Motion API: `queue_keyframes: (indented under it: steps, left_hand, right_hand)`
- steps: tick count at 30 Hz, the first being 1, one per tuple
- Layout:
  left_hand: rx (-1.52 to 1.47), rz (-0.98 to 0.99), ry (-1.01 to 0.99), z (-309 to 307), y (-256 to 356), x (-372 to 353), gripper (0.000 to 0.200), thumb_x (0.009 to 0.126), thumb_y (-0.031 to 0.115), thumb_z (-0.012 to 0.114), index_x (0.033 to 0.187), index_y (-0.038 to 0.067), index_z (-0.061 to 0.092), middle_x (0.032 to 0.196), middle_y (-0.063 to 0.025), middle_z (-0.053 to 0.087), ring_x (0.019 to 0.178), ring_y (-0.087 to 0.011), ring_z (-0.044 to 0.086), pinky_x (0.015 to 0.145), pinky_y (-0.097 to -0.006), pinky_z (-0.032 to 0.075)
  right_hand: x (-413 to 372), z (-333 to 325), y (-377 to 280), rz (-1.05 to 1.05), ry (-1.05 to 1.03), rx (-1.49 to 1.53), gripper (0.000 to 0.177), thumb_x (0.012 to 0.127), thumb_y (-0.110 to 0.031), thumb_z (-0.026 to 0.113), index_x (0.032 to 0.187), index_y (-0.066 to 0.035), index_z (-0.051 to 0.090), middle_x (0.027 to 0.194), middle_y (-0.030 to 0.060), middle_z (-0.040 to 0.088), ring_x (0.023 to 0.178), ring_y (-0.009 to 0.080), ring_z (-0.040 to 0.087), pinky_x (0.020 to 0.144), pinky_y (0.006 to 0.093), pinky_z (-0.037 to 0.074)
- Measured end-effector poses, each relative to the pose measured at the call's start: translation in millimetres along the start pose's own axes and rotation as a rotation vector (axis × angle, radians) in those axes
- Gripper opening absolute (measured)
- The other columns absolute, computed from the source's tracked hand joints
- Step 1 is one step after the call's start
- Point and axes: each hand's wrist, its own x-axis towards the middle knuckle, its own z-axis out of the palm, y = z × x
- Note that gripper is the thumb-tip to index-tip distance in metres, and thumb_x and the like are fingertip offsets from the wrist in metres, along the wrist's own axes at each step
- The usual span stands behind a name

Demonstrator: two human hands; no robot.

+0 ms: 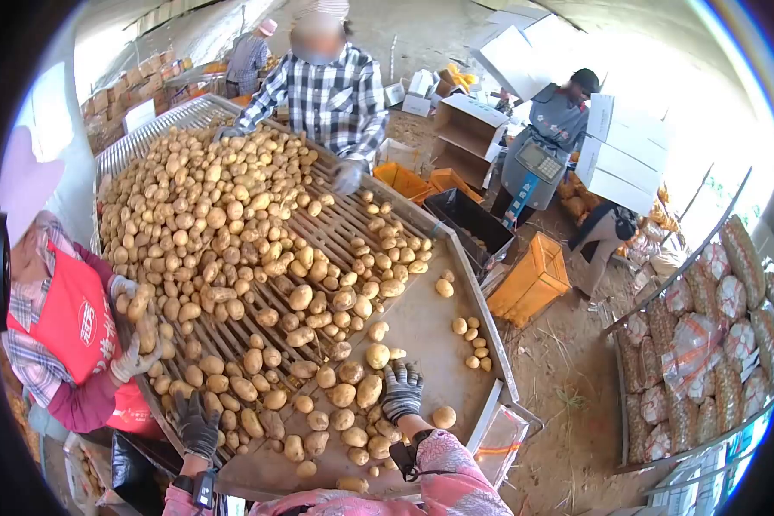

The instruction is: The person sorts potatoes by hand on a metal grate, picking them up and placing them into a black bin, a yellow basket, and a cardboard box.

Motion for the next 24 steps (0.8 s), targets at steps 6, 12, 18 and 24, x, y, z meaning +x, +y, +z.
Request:
queue_keyframes:
  steps: [6, 12, 18, 24]
  left_hand:
    - [0.028, 0.003, -0.231, -15, 59, -28, 0.094, 0.068, 0.045, 0.072, 0.139, 0.001, 0.029, 0.112, -0.0242, 0.057, 0.094, -0.0382, 0.057, 0.081, -0.0448, 0.046]
    - [0.033, 0.323, -0.436, 2, 67, -56, 0.082, 0.076, 0.059, 0.058, 0.138, 0.010, 0.037, 0.144, -0.0302, 0.022, 0.133, -0.0460, 0.023, 0.106, -0.0536, 0.024]
    - [-0.175, 0.759, -0.306, 4, 57, -38, 0.056, 0.084, 0.038, 0.054, 0.129, 0.006, 0.046, 0.136, -0.0243, 0.038, 0.126, -0.0394, 0.036, 0.104, -0.0520, 0.028]
    - [0.298, 0.226, -0.100, 2, -12, 42, 0.063, 0.080, 0.041, 0.058, 0.133, 0.008, 0.045, 0.140, -0.0232, 0.035, 0.130, -0.0414, 0.030, 0.106, -0.0540, 0.021]
  right_hand:
    - [2, 17, 6, 0.012, -0.218, -0.330, 0.061, 0.082, -0.017, 0.045, 0.141, -0.013, 0.030, 0.148, 0.0091, 0.026, 0.138, 0.0325, 0.021, 0.108, 0.0560, 0.018]
    - [4, 5, -13, 0.030, -0.028, -0.093, 0.046, 0.086, -0.018, 0.045, 0.132, -0.013, 0.043, 0.141, 0.0113, 0.037, 0.132, 0.0333, 0.029, 0.108, 0.0473, 0.022]
    - [7, 10, -2, 0.010, 0.004, -0.066, 0.041, 0.089, -0.017, 0.044, 0.130, -0.014, 0.047, 0.141, 0.0100, 0.037, 0.130, 0.0312, 0.031, 0.109, 0.0429, 0.023]
    - [7, 14, 4, -0.018, 0.034, -0.082, 0.043, 0.086, -0.013, 0.043, 0.128, -0.011, 0.048, 0.137, 0.0132, 0.042, 0.130, 0.0342, 0.033, 0.107, 0.0459, 0.023]
